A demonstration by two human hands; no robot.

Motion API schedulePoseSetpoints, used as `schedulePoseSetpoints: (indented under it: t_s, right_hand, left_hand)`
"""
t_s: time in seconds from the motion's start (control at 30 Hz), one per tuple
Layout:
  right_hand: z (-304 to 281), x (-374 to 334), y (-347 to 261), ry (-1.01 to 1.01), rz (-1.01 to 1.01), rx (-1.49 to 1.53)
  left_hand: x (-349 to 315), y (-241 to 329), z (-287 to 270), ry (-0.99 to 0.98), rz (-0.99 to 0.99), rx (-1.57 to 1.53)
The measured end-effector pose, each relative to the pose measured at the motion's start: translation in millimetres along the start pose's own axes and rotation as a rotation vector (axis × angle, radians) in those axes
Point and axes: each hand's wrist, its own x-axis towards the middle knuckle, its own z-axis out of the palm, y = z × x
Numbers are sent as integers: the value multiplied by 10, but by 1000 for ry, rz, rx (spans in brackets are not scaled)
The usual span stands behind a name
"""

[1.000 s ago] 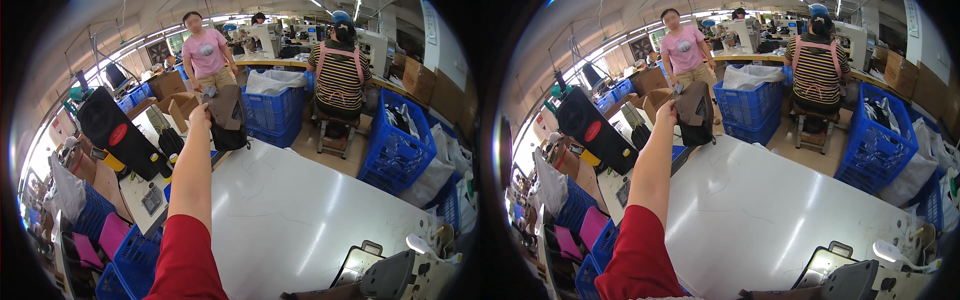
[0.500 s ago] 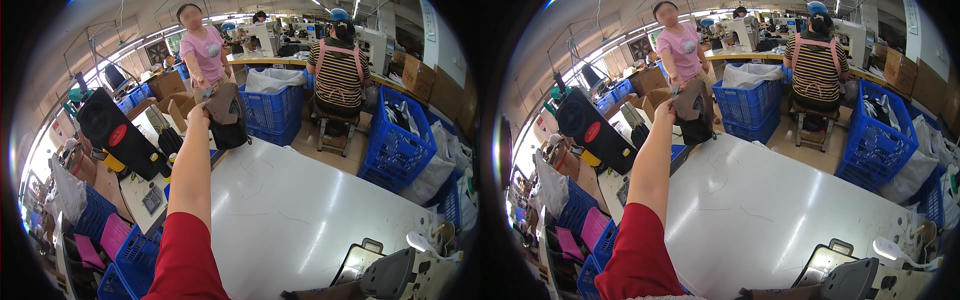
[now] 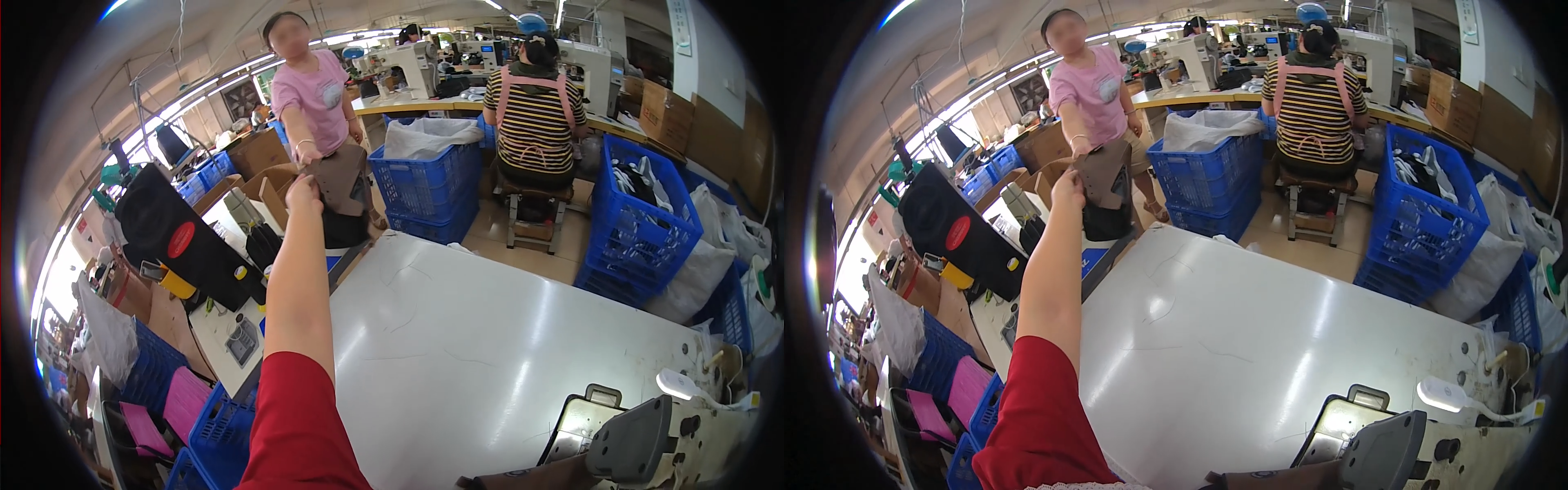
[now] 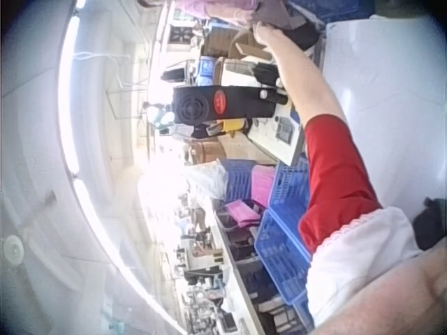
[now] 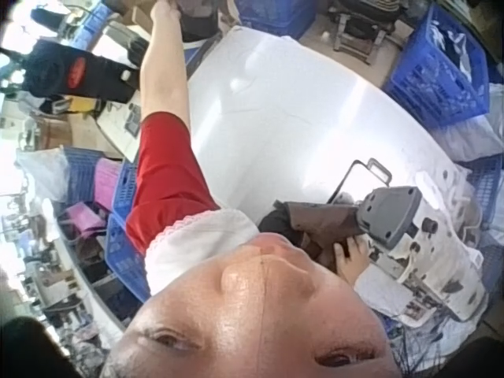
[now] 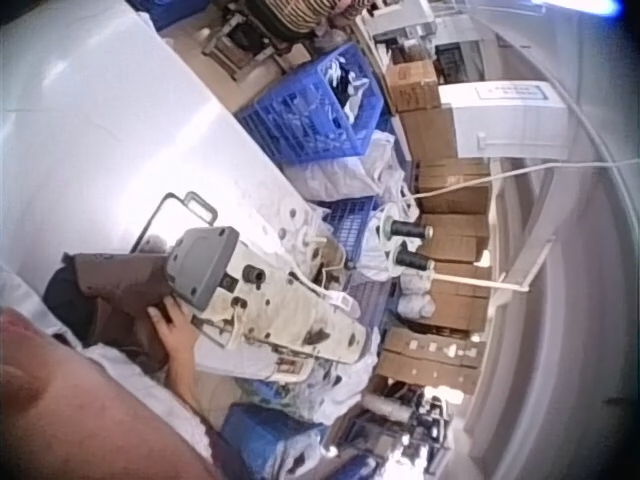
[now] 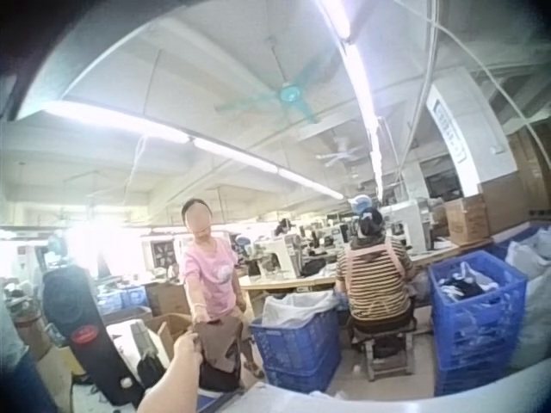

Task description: Operate a sewing machine to stitch leather components of a shoe upper.

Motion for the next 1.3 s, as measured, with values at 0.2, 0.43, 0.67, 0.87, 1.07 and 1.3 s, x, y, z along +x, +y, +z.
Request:
schedulePoseSetpoints:
  t_s: [0.2, 0.43, 0.67, 0.87, 1.07, 1.3]
  right_hand:
    - [-42, 12, -42, -28, 32, 42]
    - [21, -33, 12, 47, -17, 20]
    - [-24, -86, -28, 114, -21, 104]
    - [218, 48, 116, 267, -88, 75]
    - [157, 44, 73, 349, -154, 104]
    - [205, -86, 127, 324, -192, 195]
  left_hand:
    - [-190, 263, 280, -99, -31, 42]
    - [-1985, 449, 173, -786, -471, 599]
    - [-3968, 1040, -491, -946, -952, 797]
    - [-4717, 1208, -662, -943, -945, 886]
    - [-5323, 1146, -366, -1077, -691, 1035]
    - [-5792, 865, 209, -1539, -565, 1477]
